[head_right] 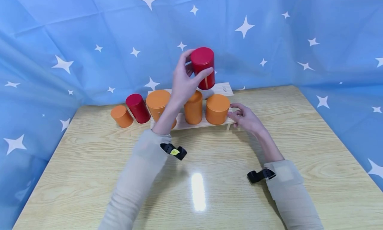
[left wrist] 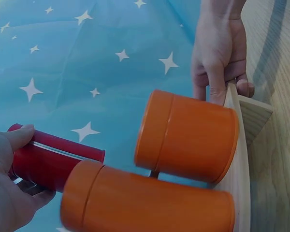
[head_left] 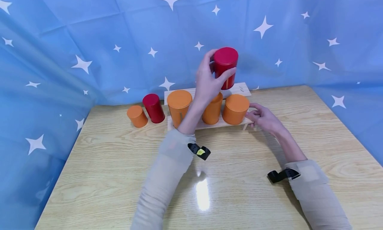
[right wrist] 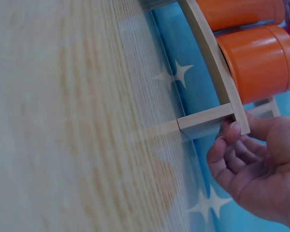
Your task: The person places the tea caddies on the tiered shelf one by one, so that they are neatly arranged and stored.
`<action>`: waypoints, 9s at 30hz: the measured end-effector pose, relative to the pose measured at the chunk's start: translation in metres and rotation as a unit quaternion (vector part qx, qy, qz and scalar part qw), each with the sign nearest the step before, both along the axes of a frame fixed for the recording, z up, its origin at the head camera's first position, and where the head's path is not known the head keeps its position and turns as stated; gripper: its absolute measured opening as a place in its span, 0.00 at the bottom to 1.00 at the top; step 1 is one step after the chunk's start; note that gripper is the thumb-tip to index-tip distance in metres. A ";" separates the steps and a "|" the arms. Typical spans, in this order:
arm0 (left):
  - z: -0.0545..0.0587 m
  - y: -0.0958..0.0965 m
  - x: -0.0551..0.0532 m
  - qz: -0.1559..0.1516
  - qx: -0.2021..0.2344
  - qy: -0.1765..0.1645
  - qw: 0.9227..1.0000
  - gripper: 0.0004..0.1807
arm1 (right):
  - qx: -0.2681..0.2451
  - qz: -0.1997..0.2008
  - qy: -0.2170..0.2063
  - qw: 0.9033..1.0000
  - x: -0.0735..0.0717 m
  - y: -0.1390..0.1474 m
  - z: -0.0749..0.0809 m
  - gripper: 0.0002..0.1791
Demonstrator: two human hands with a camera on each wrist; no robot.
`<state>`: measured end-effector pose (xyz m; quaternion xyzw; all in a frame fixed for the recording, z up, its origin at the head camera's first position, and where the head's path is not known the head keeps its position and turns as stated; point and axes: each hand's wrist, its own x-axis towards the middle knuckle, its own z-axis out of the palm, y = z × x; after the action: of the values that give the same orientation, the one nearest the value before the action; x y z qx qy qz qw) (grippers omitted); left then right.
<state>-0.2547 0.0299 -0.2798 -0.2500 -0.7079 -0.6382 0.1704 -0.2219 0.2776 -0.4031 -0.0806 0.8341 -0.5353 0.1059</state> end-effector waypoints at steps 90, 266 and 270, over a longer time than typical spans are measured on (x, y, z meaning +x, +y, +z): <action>0.007 -0.044 0.024 0.029 -0.119 -0.019 0.992 0.28 | 0.017 -0.001 0.001 1.000 0.001 0.002 -0.001 0.31; -0.003 -0.126 0.037 0.151 -0.015 0.091 0.984 0.34 | 0.031 -0.008 -0.005 0.999 0.002 0.001 -0.001 0.31; 0.002 -0.113 0.030 0.126 -0.012 0.075 0.989 0.34 | 0.029 -0.007 -0.004 1.000 0.002 0.001 -0.001 0.31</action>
<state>-0.2246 -0.0828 -0.2781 -0.2083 -0.7266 -0.5823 0.2993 -0.2194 0.2782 -0.4046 -0.0693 0.8496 -0.5117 0.1075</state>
